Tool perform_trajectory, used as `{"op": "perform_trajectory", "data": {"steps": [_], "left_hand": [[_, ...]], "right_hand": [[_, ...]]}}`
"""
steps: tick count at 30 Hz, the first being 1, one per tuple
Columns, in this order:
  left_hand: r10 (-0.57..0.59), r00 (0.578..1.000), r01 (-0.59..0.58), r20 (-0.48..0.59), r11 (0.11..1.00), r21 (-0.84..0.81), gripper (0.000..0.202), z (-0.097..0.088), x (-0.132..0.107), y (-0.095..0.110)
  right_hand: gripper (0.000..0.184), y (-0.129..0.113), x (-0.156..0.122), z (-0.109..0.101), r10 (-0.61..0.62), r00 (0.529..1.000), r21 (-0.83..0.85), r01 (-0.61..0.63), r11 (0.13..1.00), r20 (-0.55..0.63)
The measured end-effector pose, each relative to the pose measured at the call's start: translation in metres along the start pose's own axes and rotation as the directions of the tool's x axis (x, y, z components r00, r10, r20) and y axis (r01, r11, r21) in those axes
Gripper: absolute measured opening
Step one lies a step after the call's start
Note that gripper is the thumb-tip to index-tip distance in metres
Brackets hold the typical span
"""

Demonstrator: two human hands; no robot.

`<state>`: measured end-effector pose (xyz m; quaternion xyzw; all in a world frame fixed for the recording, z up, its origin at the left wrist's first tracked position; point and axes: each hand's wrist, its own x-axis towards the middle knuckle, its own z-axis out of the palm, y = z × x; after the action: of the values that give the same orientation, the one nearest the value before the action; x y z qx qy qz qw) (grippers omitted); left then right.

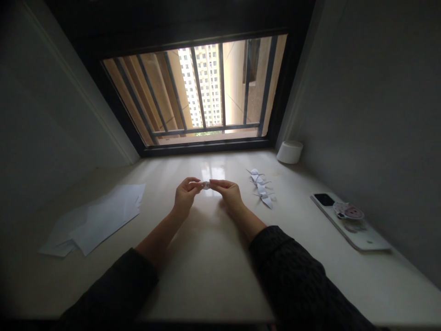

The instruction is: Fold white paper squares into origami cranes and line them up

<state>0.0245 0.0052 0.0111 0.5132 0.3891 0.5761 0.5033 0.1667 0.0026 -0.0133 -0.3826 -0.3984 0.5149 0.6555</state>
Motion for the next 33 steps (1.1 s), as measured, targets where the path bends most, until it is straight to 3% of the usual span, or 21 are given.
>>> {"op": "perform_trajectory", "data": {"steps": [8,13,16,19,26,30,33], "left_hand": [[-0.035,0.999,0.038,-0.034,0.995,0.097,0.035,0.000,-0.001,0.003],[-0.169,0.985,0.171,-0.028,0.980,0.098,0.040,-0.008,0.005,-0.004],[-0.241,0.970,0.241,-0.007,0.967,0.087,0.040,-0.012,0.009,-0.008],[-0.269,0.962,0.263,0.034,0.956,0.128,0.041,-0.014,0.011,-0.008],[-0.190,0.962,0.127,0.195,0.947,0.295,0.051,-0.009,0.005,-0.006],[-0.051,0.969,-0.065,0.243,0.891,0.449,0.040,-0.011,0.004,-0.009],[0.014,0.974,-0.129,0.226,0.857,0.499,0.034,-0.012,0.003,-0.010]], "right_hand": [[0.027,-0.004,-0.003,0.000,-0.010,1.000,-0.052,0.010,0.999,0.012],[0.032,-0.010,-0.006,-0.003,-0.094,0.989,-0.289,0.123,0.949,0.114],[0.037,-0.010,-0.006,-0.004,-0.145,0.971,-0.346,0.205,0.916,0.191],[0.032,-0.007,-0.004,-0.005,-0.196,0.961,-0.374,0.257,0.891,0.194],[0.027,-0.003,0.001,-0.009,-0.262,0.962,-0.448,0.266,0.853,0.072],[0.027,-0.004,0.002,-0.011,-0.255,0.966,-0.463,0.242,0.852,0.036],[0.027,-0.005,0.002,-0.011,-0.278,0.960,-0.499,0.263,0.826,0.046]]}}
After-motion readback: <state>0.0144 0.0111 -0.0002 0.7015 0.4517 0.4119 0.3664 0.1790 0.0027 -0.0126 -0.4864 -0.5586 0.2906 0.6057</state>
